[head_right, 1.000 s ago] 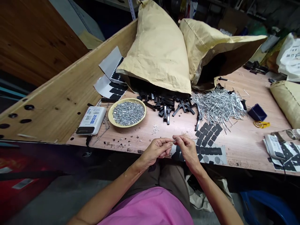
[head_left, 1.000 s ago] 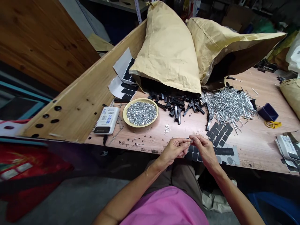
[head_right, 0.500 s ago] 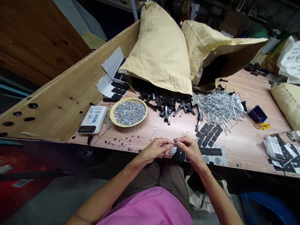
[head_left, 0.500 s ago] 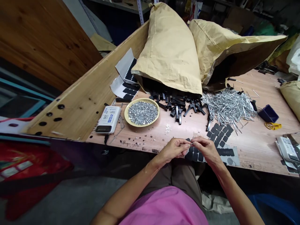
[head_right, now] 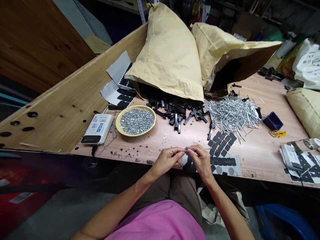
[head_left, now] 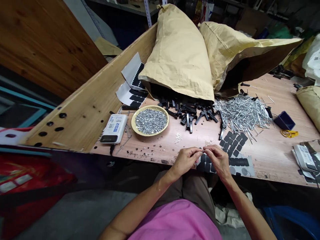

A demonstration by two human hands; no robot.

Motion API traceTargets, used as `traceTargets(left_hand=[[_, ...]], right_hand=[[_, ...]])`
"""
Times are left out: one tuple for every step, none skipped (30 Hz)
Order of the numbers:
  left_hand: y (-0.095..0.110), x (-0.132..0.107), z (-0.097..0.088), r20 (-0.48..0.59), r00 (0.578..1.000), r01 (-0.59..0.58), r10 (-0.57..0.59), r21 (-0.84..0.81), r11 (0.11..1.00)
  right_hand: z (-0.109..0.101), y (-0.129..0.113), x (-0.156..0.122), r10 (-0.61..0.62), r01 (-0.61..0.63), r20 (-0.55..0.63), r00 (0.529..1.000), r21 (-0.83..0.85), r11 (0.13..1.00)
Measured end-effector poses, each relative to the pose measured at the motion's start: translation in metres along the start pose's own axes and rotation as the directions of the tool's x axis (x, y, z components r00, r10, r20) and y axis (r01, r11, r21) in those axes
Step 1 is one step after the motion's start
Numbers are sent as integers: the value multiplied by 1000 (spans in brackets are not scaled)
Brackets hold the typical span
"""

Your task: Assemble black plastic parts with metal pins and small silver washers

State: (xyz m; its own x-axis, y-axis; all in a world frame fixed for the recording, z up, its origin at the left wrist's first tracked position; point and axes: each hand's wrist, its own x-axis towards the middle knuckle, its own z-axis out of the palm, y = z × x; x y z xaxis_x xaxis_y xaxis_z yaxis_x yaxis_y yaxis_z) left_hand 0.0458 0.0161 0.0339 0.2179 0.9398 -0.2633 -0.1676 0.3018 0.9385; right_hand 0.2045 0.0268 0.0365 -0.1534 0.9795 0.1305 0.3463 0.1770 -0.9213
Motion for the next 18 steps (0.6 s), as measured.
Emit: traceTargets(left_hand=[[0, 0, 0, -23, 1000, -20, 20, 27, 999], [0, 0, -1, 9, 1000, -2, 2, 24, 1000], [0, 1, -2, 86, 995, 51, -50, -4, 999], [0, 1, -4, 182, 977, 121, -112, -40, 992], [-1, 1, -5, 258, 953, 181, -158, -66, 981], [-1, 0, -5, 279, 945, 200, -173, -74, 977], [-2, -1, -4, 239, 959, 169, -151, -59, 984], [-2, -2, -2, 154, 984, 96, -92, -17, 995], [-3, -3, 0, 62, 998, 10, -13, 48, 999], [-3, -4, 2, -3, 998, -59, 60, 119, 991], [-4, -5, 4, -34, 994, -100, 107, 172, 980], [-4, -5, 6, -35, 992, -111, 121, 197, 974], [-4, -5, 6, -19, 994, -100, 105, 195, 976], [-4, -5, 6, 3, 997, -75, 75, 177, 981], [-4, -4, 6, 22, 999, -49, 46, 153, 987], [-4, -3, 5, 37, 999, -27, 23, 132, 991], [-4, -2, 4, 44, 999, -12, 7, 117, 993], [-4, -2, 4, 47, 999, -1, -5, 108, 994]], right_hand=[[0, 0, 0, 3, -3, -6, 1000, -11, 1000], [0, 0, -1, -3, 3, 1, 1000, -22, 1000], [-1, 0, -2, -21, 21, 17, 1000, -34, 999], [-1, -1, -2, -46, 47, 31, 998, -49, 998], [-1, -1, -3, -70, 73, 39, 997, -66, 995], [-1, -1, -4, -87, 90, 39, 995, -85, 992], [-1, -1, -4, -92, 95, 30, 995, -104, 990], [-1, -1, -5, -88, 89, 15, 996, -121, 989], [0, 0, -5, -75, 74, -2, 997, -136, 988], [1, 1, -5, -58, 56, -13, 998, -149, 987], [2, 2, -4, -42, 39, -16, 999, -162, 986], [2, 3, -4, -32, 29, -12, 999, -174, 984], [2, 3, -3, -27, 26, -4, 1000, -178, 984], [3, 3, -1, -28, 29, 8, 1000, -167, 986], [3, 3, 0, -36, 39, 24, 999, -143, 989], [3, 3, 1, -50, 55, 41, 998, -115, 992], [3, 3, 2, -68, 73, 55, 996, -96, 993], [3, 3, 3, -86, 91, 64, 994, -92, 992]])
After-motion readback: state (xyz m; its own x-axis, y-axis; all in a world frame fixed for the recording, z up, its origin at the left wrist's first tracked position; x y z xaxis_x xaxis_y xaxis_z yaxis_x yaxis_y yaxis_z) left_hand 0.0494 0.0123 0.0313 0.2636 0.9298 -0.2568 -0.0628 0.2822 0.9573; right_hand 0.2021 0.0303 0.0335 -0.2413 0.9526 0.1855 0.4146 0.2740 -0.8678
